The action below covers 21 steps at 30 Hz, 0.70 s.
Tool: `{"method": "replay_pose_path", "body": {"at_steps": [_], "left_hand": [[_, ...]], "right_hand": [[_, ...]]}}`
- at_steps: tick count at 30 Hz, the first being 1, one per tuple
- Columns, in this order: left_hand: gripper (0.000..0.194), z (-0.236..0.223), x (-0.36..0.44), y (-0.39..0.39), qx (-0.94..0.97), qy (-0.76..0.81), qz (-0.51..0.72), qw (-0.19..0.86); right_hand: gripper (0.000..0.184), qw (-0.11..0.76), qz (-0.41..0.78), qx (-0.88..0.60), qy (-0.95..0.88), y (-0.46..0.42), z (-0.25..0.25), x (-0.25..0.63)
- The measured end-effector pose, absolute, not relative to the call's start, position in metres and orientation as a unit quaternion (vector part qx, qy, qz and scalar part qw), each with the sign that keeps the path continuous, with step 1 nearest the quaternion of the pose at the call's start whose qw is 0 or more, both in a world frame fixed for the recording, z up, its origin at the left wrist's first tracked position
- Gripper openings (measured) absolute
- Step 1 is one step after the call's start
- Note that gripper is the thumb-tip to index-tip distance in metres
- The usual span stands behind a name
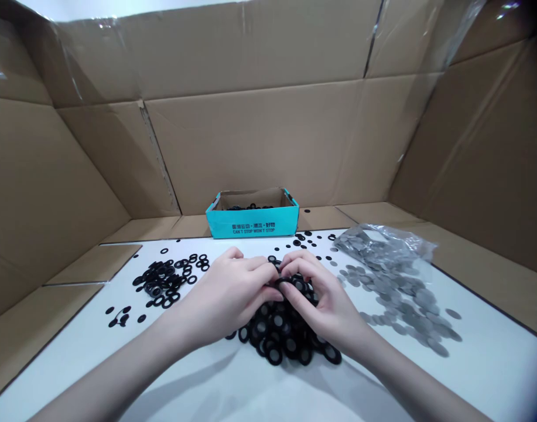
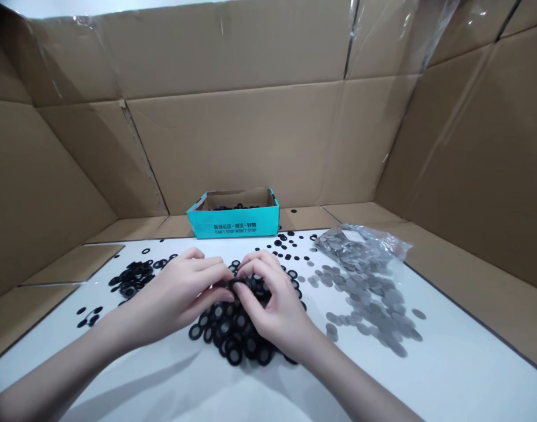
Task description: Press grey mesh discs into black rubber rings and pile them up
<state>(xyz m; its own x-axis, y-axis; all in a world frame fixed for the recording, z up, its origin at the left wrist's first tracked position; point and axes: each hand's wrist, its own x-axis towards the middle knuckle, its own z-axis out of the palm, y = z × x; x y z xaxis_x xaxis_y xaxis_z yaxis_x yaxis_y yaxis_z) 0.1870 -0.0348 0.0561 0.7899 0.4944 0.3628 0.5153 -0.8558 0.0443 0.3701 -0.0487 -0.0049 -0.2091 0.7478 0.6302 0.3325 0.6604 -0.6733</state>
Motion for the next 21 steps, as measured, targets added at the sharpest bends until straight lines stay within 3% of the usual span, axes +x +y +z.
{"method": "replay_pose_path", "body": {"at_steps": [5, 11, 18, 21], "left_hand": [[0.017, 0.053, 0.187, -0.034, -0.948, -0.273, -0.16, 0.019], [0.02, 0.051, 0.184, -0.034, -0.952, -0.26, -0.12, 0.106], [0.024, 0.043, 0.186, -0.034, -0.938, -0.255, -0.142, 0.189], [0.024, 0.043, 0.186, -0.032, -0.938, -0.255, -0.165, 0.169]], "right_hand": [[0.007, 0.506, 0.189, -0.36, -0.761, -0.049, -0.007, 0.369], [0.013, 0.457, 0.078, -0.374, -0.804, -0.053, -0.008, 0.368], [0.013, 0.402, 0.029, -0.38, -0.833, -0.053, -0.004, 0.371], [0.013, 0.376, 0.044, -0.397, -0.836, -0.051, -0.005, 0.374]]}}
